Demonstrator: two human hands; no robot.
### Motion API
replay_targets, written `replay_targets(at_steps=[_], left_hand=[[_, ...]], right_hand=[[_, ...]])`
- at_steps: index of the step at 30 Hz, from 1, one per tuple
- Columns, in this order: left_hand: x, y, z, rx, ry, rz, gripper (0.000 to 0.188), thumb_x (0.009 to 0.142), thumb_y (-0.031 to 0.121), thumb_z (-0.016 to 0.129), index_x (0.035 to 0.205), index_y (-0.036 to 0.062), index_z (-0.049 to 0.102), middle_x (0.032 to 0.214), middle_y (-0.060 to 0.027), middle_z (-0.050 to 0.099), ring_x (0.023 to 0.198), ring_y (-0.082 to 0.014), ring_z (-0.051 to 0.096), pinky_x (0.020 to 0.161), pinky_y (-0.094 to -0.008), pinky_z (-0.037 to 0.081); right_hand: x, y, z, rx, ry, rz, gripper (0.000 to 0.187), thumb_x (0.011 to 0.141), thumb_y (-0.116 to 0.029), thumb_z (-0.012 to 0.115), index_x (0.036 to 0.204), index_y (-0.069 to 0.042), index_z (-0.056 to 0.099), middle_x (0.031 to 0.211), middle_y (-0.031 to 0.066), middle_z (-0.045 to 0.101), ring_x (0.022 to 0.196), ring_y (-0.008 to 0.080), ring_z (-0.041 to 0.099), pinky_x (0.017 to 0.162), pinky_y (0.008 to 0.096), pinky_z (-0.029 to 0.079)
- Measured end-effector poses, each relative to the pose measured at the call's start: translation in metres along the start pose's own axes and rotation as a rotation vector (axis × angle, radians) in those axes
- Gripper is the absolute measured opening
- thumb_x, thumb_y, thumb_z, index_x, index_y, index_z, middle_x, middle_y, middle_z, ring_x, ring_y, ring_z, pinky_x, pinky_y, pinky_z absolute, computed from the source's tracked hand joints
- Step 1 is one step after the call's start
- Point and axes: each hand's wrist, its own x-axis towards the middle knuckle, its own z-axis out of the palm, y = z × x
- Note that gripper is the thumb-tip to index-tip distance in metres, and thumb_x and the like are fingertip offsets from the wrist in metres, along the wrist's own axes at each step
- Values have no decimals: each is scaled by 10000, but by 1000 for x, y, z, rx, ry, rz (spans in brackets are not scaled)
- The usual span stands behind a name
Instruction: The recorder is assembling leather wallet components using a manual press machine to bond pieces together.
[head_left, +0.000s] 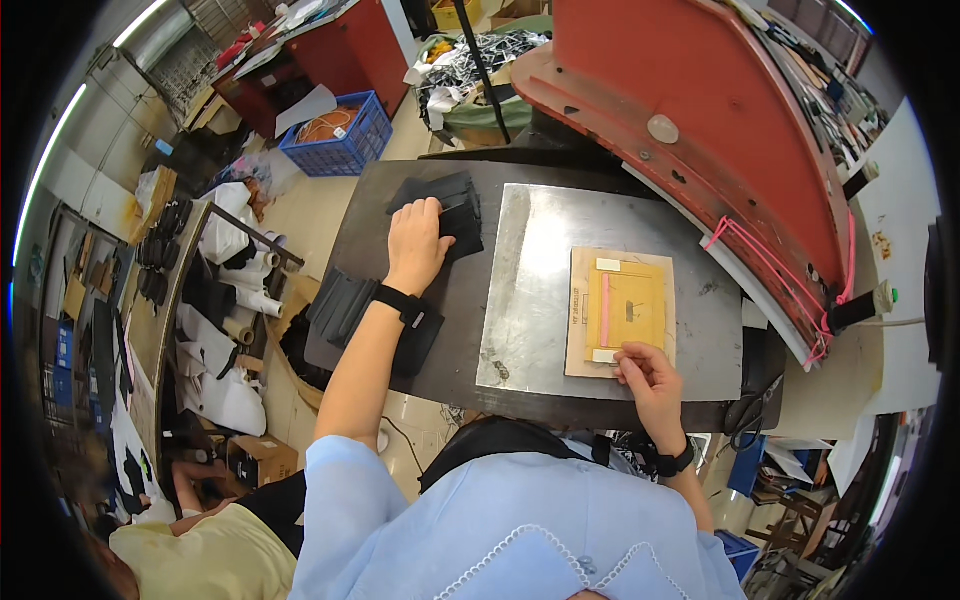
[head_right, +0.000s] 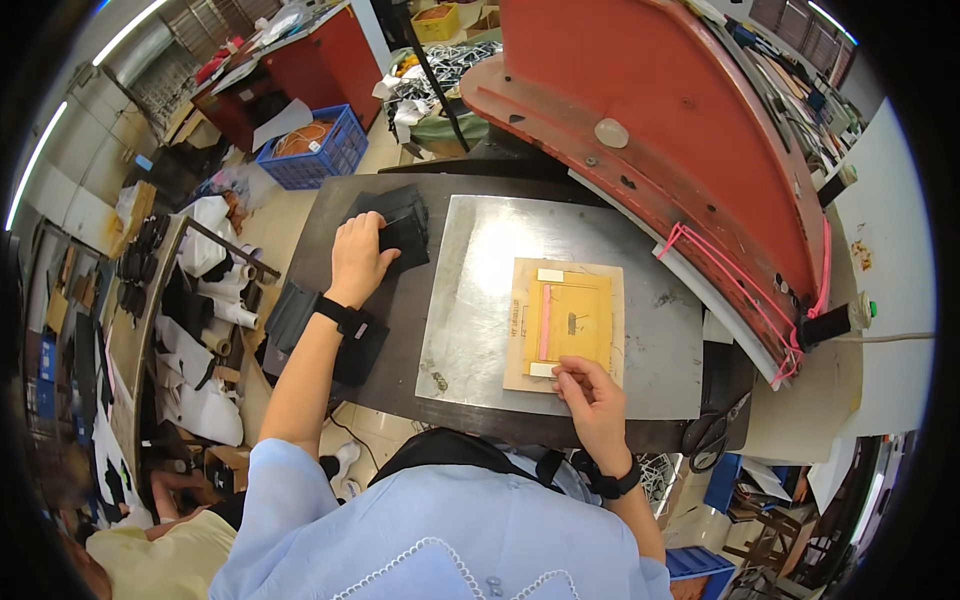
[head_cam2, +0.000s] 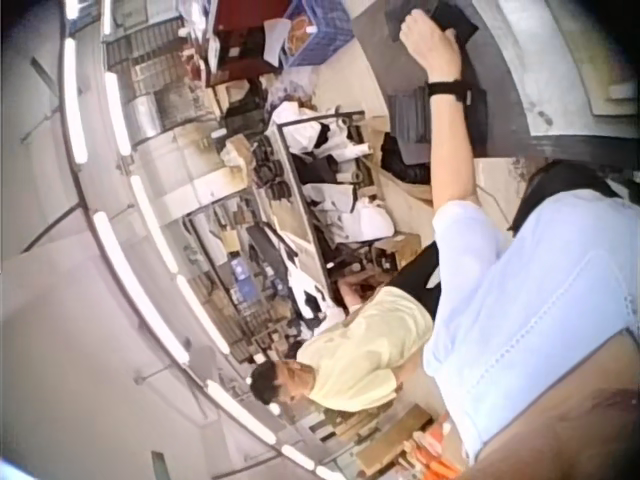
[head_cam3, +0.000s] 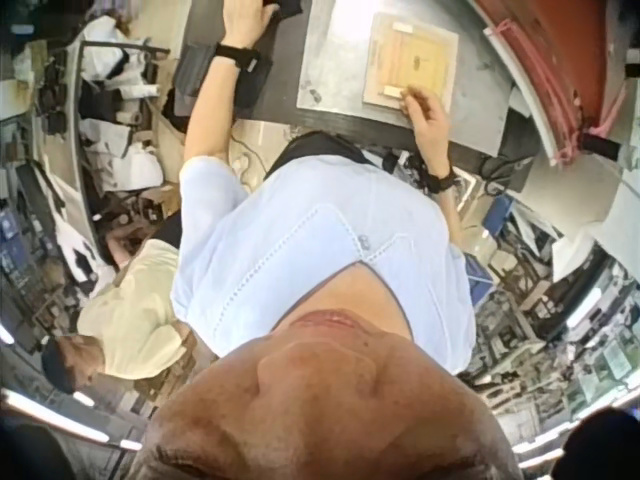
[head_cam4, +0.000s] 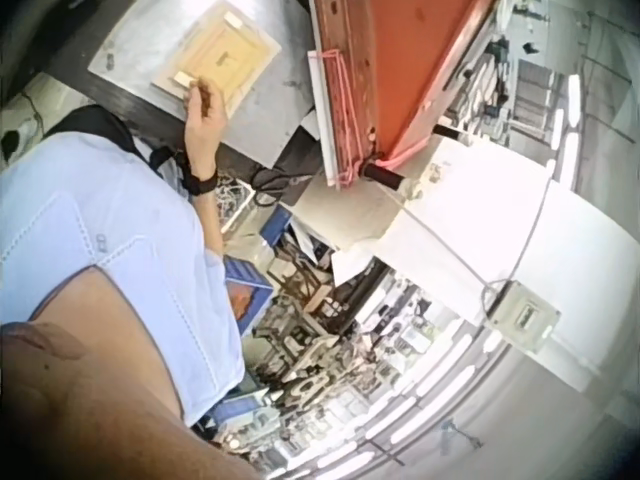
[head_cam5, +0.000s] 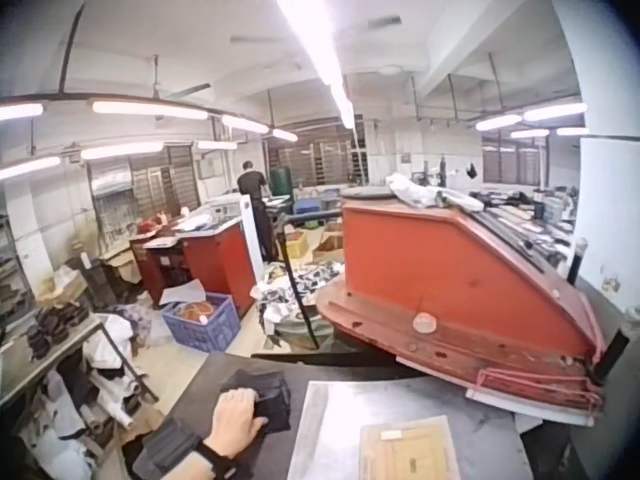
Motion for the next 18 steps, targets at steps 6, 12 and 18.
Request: replay_targets(at_steps=[6,12,18], left_hand=[[2,7,-22,-272,55,-43,293,707,86,790,858,48,541,856,-98,583,856,-316,581,779,-386,455],[-17,13,-55,-1251,61,-493,269,893,109,695,1131,9,621,858,13,643,770,-81,604,686,-240,482],[-32,93,-98,-1599,-50,-444,117,917,33,633,1033,39,645,1013,-30,684,918,-91,631,799,-238,497]], right_hand=[[2,-1,-3,-17,-36,3,225,963,-39,577,1180,20,588,1017,92,676,851,114,641,759,240,518],[1,-11,-9,95,-29,29,222,968,-68,580,1172,20,599,1004,90,681,828,109,635,740,243,518],[-6,-37,-19,88,-92,70,243,1001,-125,535,1181,30,588,994,102,683,814,121,634,729,251,512]])
